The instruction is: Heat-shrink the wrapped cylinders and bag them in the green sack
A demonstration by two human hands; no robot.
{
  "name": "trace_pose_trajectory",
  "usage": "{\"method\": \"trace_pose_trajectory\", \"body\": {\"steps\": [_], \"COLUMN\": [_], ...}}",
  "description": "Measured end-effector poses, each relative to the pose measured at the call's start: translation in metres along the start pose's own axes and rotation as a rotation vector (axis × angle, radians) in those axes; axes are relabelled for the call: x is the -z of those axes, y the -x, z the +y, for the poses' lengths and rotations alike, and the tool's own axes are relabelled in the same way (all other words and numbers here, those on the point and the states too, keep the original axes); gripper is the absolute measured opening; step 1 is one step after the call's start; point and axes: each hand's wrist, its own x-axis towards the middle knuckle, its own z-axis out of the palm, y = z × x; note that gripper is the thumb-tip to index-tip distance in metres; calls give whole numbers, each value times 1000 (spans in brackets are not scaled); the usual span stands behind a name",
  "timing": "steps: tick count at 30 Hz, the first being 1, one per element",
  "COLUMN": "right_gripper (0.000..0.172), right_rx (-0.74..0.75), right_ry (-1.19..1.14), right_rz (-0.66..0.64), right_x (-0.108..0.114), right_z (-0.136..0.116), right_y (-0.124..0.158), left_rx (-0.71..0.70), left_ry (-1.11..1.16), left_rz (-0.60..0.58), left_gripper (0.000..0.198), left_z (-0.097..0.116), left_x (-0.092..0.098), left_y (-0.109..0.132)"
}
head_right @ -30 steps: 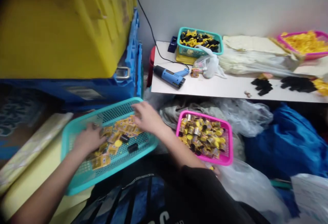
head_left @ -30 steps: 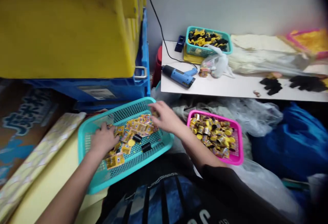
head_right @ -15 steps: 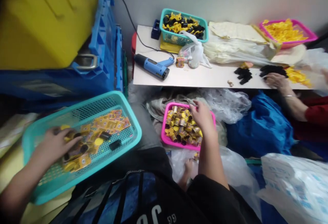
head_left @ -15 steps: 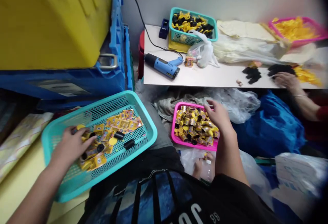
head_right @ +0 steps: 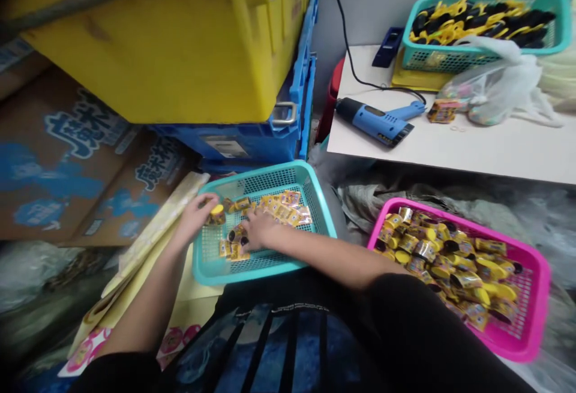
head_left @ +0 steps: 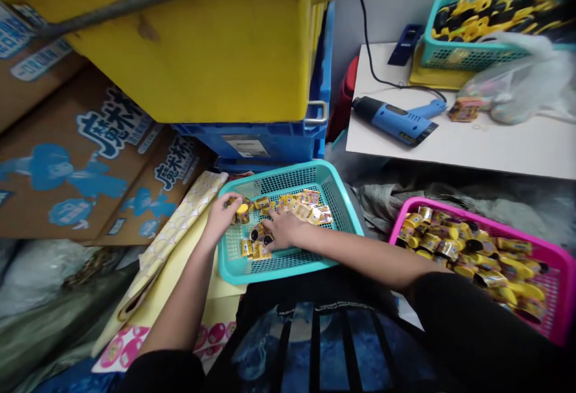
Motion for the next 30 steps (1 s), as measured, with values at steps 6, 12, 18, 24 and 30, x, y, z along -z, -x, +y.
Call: {"method": "trace_pose_trajectory", "body": {"steps": [6,12,18,24,30], "right_gripper": [29,23,29,39,41], "right_rx": [68,50,-362,-923,-962], "right_ry": [63,-231,-348,-138,-24], "right_rz": [-80,-26,80,-24,100], "right_x": [2,70,136,116,99], "right_z": [-8,28,146,240,249], "right_y": [16,70,199,304,328], "left_rx": [142,148,289,438,299], "left_ry": [381,612,631,538,593], "left_rz": [-110,-400,-997,-1204,-1250], "left_gripper": [43,38,18,28,46], "left_z": [33,117,184,207,221], "left_x": [-1,-33,-158,-303,-334], "left_y": [4,1,40,116,141]}}
